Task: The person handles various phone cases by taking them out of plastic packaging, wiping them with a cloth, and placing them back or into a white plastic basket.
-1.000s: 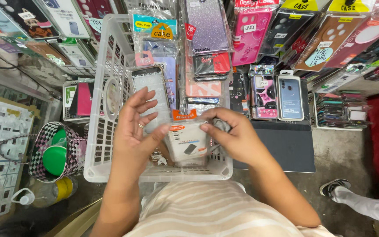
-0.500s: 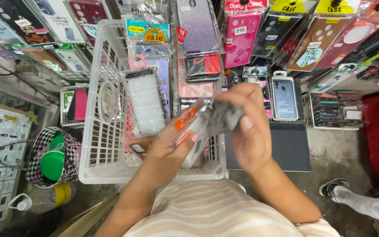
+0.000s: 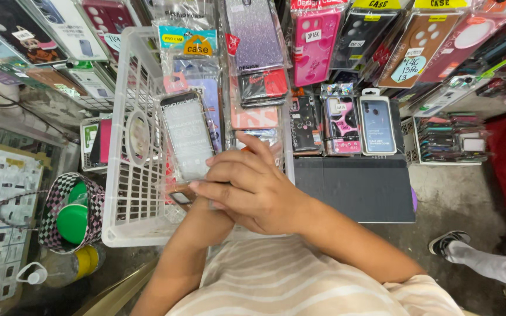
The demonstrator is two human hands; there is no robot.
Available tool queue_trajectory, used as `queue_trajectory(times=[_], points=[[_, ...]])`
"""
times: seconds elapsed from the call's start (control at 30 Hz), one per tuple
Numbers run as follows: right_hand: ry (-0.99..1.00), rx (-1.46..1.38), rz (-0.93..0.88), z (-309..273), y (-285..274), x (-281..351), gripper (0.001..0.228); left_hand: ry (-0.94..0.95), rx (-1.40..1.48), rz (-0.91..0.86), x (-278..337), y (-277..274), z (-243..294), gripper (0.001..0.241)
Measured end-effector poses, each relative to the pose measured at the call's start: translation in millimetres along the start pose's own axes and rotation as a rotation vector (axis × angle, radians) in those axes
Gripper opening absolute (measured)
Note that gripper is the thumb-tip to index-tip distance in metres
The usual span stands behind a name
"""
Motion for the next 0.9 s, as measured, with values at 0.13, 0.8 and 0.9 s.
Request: queue_trajectory(times=[0.13,0.8,0.9], points=[[0.022,0.193,0.058,10.5,-4.2,0.2,0.045,-0.273,0.303,0.087,-10.8,-1.7,8.8,0.044],[0.508,-0.316,0.302,49.4,-19.1,13.8,0.046,-0.235,0.562,0.196,-30.8,-9.5,35.6,0.058],[0.66,-0.691,0.217,59.6,-16.5,20.5,0.045,-0.153,0.562,0.194,-30.8,-13.8,38.0,0.055]])
Point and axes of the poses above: each hand's wrist, its own x-axis away from the middle knuckle, its own y-axis out of the palm, z = x × y, the point moved 1 cm from there along -x, towards the middle knuckle, and after that the axes turned 6 degrees about y, right-handed, at the moved point
